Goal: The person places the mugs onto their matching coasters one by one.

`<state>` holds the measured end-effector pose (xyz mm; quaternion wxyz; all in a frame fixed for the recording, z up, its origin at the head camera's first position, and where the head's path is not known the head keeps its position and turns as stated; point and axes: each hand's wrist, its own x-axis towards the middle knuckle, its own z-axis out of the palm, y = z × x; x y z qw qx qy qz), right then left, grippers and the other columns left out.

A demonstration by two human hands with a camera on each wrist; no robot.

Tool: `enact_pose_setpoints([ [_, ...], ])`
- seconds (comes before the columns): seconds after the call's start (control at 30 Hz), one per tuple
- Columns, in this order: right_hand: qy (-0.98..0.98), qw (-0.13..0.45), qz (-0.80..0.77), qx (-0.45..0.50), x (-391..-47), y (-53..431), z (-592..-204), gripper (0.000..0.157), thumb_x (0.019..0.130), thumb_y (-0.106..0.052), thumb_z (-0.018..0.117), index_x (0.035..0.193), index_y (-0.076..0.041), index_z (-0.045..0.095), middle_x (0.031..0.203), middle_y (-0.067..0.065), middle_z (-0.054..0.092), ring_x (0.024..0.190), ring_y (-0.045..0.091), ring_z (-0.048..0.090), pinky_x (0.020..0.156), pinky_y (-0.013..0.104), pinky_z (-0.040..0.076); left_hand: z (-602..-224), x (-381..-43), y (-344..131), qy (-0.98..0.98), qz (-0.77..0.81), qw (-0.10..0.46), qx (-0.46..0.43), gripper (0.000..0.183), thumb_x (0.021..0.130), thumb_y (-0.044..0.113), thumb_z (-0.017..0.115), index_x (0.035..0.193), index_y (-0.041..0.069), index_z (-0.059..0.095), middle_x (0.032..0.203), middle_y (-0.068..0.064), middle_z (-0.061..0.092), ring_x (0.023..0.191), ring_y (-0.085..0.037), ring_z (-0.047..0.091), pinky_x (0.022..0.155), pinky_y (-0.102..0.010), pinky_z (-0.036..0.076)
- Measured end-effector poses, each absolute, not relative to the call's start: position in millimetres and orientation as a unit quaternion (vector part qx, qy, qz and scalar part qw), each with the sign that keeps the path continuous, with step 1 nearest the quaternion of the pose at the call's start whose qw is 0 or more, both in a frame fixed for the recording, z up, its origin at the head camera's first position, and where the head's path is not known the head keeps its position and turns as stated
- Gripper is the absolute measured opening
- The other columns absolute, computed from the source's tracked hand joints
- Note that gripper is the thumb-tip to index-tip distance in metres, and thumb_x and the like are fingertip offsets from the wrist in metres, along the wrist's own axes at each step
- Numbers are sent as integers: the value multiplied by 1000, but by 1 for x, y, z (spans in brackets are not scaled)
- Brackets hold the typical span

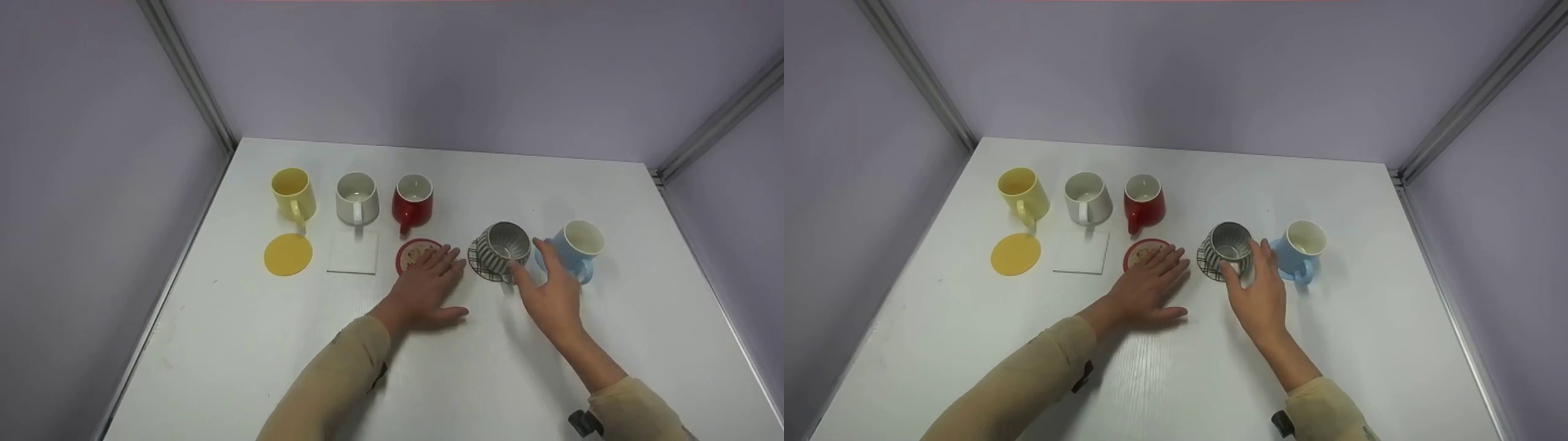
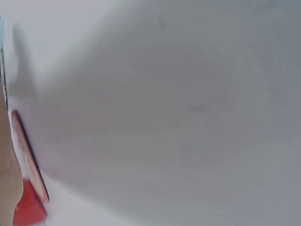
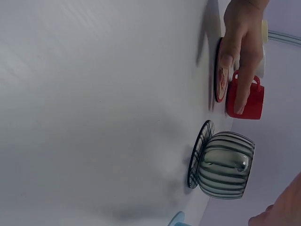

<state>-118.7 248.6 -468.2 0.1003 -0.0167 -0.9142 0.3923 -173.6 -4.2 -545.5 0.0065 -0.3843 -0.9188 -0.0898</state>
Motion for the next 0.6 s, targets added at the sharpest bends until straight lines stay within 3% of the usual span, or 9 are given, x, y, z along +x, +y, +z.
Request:
enact_pose_setpoints([
  [0.23,-943,83,312,80,-134,223,-474,82,101,-52,69,165,-11,37,175,18,18,162,40,11,123,66,23,-532,-180,-52,-932,-70,28,-354,99,99,78,43,170,12,24,177,-9,19,164,-26,9,130,-41,4],
  [0.6,-957,46,169,232,-147,187,-509,87,98,-57,70,167,-18,35,176,14,19,161,37,17,124,57,27,-523,-180,-114,-952,-72,31,-296,97,99,77,43,170,14,23,177,-8,14,164,-28,9,131,-43,6],
])
